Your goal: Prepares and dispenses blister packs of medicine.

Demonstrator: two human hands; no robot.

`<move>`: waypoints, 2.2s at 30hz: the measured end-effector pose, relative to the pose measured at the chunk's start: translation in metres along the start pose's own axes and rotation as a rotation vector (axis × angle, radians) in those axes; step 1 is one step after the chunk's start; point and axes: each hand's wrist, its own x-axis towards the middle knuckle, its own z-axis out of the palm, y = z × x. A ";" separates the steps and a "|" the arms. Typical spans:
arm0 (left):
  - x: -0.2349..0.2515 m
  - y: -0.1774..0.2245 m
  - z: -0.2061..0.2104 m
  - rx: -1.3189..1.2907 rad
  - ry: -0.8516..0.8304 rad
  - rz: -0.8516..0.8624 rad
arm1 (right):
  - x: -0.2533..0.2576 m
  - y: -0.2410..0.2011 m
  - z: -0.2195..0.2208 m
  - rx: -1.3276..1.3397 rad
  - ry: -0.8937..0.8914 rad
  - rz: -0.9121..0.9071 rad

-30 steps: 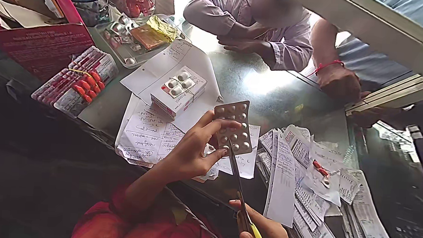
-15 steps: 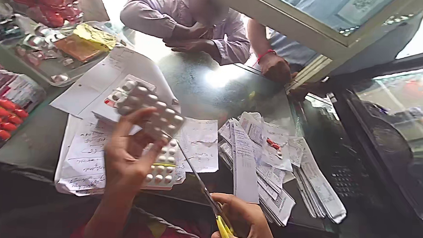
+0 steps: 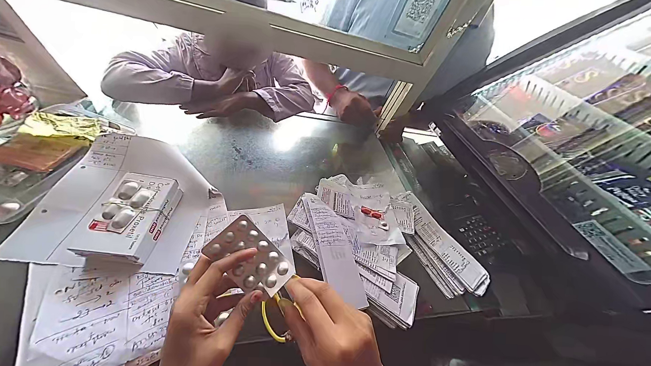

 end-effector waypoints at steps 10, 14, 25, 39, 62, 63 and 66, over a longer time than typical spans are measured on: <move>0.000 0.001 0.010 -0.039 -0.095 -0.028 | -0.005 0.020 0.006 0.008 0.057 -0.255; -0.002 -0.002 0.012 -0.151 -0.197 -0.056 | -0.006 0.030 -0.001 -0.005 0.079 -0.384; -0.009 0.005 -0.007 0.039 -0.013 0.050 | 0.016 0.165 -0.052 -0.458 0.024 0.176; -0.008 -0.004 -0.012 0.054 -0.006 0.032 | 0.033 0.190 -0.051 -0.218 -0.562 0.548; -0.008 -0.002 -0.017 -0.036 -0.033 0.147 | 0.021 0.193 -0.048 -0.559 -0.052 0.025; -0.009 -0.001 -0.017 -0.038 -0.031 0.162 | 0.024 0.186 -0.050 -0.563 -0.031 0.026; -0.011 -0.002 -0.015 -0.003 -0.049 0.232 | 0.031 0.170 -0.056 -0.597 -0.088 0.064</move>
